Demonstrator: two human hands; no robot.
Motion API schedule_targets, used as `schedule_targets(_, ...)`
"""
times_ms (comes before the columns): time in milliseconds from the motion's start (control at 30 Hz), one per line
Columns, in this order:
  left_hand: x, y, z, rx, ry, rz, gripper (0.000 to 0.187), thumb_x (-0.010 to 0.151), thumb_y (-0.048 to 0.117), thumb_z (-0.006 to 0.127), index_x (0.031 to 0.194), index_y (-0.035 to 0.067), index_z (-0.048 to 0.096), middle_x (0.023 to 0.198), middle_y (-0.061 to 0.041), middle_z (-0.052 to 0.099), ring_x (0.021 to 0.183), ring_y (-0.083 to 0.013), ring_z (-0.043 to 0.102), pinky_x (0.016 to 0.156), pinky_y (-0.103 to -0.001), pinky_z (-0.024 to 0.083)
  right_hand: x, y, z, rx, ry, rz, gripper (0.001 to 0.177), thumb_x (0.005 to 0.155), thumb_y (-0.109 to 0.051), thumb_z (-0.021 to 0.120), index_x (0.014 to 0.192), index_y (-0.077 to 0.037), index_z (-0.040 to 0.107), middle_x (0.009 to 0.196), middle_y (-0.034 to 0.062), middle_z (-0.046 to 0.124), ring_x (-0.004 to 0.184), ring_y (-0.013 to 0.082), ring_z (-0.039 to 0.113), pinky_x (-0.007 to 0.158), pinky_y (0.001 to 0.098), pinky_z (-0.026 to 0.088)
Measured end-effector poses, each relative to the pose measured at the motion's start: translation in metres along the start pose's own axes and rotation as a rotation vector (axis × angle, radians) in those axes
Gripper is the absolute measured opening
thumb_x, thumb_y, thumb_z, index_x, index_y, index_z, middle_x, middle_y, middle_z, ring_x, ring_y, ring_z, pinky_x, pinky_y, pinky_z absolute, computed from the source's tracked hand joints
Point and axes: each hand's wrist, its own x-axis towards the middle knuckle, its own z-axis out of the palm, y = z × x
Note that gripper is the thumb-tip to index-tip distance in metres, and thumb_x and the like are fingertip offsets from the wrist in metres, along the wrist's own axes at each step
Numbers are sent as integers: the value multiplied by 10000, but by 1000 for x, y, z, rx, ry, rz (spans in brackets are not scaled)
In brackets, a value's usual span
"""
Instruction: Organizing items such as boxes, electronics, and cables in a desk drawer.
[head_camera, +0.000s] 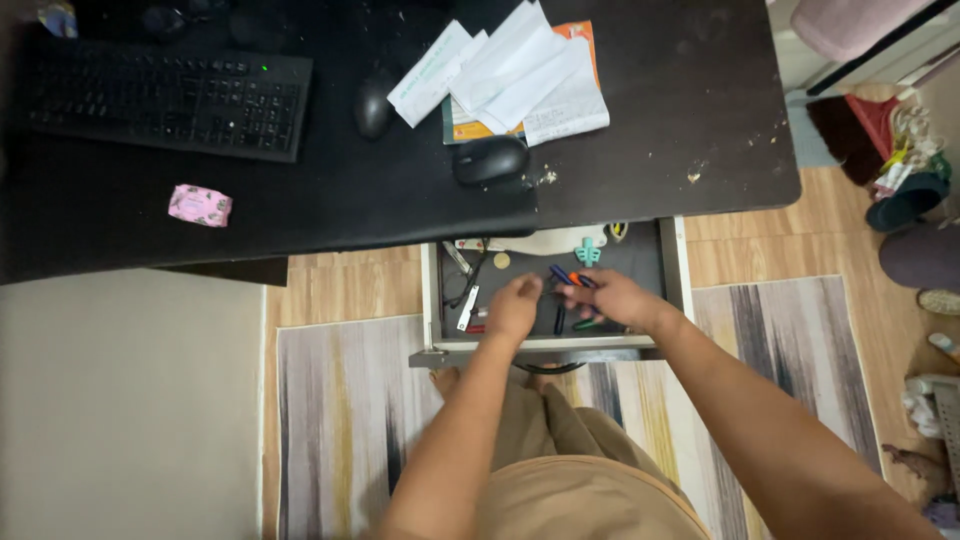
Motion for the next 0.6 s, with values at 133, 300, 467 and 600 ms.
schedule_targets(133, 7, 9, 9, -980, -259, -289, 435, 995, 518, 534, 1151, 133, 664, 1092, 3, 738, 1052, -203, 687, 922, -452, 494, -37, -73, 4, 297, -119, -12, 328, 1013, -268, 631, 1200, -3, 676, 969, 98, 702, 847, 191, 654, 707, 346, 538)
schedule_targets(300, -7, 49, -39, -1552, -321, -298, 407, 1037, 531, 576, 1229, 187, 681, 1080, 5, 667, 936, -158, 567, 824, -373, 472, -53, -133, 10, 559, -203, -60, 385, 985, -161, 578, 1349, -36, 599, 1127, 125, 725, 1018, 243, 729, 842, 399, 629)
schedule_targets(467, -10, 87, -90, -1595, -241, -145, 371, 1017, 447, 540, 1231, 164, 647, 1093, -14, 690, 1028, -190, 642, 823, -393, 544, -61, -179, 26, 439, -5, -122, 428, 968, -127, 594, 1388, -40, 588, 1149, 126, 724, 1031, 242, 737, 821, 392, 639)
schedule_targets(600, 17, 85, -98, -1621, -176, -205, 315, 1014, 362, 541, 1250, 162, 603, 1000, -53, 669, 884, -204, 666, 726, -368, 581, -43, -199, 34, 436, 164, -218, 426, 962, -87, 592, 1384, -25, 581, 1096, 173, 718, 956, 255, 739, 761, 376, 641)
